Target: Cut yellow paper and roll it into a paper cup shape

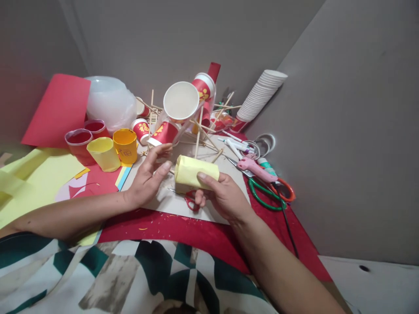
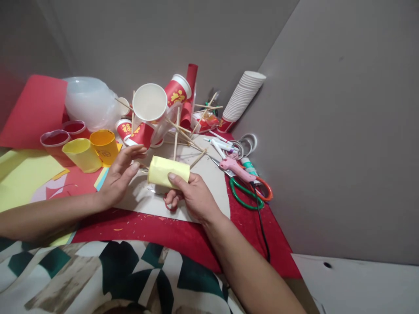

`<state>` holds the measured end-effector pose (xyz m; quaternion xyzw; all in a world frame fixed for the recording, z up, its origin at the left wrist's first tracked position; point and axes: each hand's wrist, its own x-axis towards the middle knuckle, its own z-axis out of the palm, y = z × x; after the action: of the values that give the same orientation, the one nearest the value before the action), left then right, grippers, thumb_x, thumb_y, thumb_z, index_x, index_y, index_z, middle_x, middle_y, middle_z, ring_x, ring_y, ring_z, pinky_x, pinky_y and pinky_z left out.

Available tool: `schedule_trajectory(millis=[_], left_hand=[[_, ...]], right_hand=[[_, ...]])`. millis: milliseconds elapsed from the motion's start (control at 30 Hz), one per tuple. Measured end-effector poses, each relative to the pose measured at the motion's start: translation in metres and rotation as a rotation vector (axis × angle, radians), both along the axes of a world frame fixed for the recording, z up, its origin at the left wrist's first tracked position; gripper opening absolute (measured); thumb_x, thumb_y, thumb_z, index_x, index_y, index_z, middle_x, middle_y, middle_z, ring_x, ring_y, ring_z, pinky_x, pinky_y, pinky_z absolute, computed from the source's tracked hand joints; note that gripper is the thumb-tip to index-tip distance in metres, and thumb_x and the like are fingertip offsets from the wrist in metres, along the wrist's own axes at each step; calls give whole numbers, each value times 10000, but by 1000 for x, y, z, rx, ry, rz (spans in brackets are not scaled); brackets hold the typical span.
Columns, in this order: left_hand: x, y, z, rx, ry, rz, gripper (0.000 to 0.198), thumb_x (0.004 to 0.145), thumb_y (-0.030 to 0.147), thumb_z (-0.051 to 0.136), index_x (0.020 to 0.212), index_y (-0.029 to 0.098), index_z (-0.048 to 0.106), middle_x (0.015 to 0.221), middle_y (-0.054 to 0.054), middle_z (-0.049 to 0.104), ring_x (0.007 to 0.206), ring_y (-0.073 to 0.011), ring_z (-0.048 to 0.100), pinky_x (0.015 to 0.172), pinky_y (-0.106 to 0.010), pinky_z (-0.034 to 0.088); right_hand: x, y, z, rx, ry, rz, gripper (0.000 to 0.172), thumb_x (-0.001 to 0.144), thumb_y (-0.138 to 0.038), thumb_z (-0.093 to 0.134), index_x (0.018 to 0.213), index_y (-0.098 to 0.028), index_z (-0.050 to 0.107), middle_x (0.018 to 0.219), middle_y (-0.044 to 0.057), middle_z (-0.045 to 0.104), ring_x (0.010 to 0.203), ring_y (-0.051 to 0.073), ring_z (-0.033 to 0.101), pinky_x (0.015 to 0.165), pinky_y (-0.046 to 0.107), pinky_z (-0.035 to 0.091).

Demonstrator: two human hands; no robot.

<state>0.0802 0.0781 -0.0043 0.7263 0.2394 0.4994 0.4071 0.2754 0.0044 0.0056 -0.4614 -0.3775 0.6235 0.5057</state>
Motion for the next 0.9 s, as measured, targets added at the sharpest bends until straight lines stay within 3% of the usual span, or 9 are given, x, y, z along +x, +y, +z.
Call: schedule_trajectory(millis=[100,233,433,700,800,900], left_hand=[[1,-3,-1,-144,66,-125,509,968,458,516,1431,264,434,1493,-109,470,1350,-250,467,1089,-437,437],[0,-9,-4,-127,110,-232,597,956,470,532,1493,284,347,1549,-106,387,1376,-277,435,1091,-452,431],[-1,-11,-6,-21,230,-186,625,931,423,590,1477,234,350,1497,-142,440,1303,-281,488,1100,-459,397],[2,-10,-7,-167,201,-240,577,886,448,656,1369,216,444,1227,-108,595,997,-194,614,810,-292,513],[1,-10,-5,-146,194,-247,587,880,425,672,1378,217,441,1287,-114,564,1054,-197,599,850,-293,513],[-1,-10,-6,-16,189,-232,700,852,391,714,1453,257,380,1433,-129,458,1204,-239,543,967,-348,495]], right_hand=[[-1,-2,-1,-8,-2,52,478,732,-531,789,865,-83,688,484,52,673,372,107,587,390,159,472],[-3,-3,-2,-15,-2,109,486,748,-541,777,874,-78,696,490,54,675,383,103,594,397,152,474],[-5,-4,-3,-13,15,161,508,765,-560,753,926,-81,695,477,40,664,373,102,588,393,151,469],[-3,-5,-4,-22,53,203,505,770,-554,752,952,-89,674,472,30,662,358,99,578,383,143,465],[-3,-5,-1,-28,67,216,489,763,-547,764,930,-101,649,478,36,668,353,95,574,365,129,440],[-2,-7,3,-35,83,239,482,770,-534,759,966,-115,624,489,27,670,371,107,591,361,136,438]])
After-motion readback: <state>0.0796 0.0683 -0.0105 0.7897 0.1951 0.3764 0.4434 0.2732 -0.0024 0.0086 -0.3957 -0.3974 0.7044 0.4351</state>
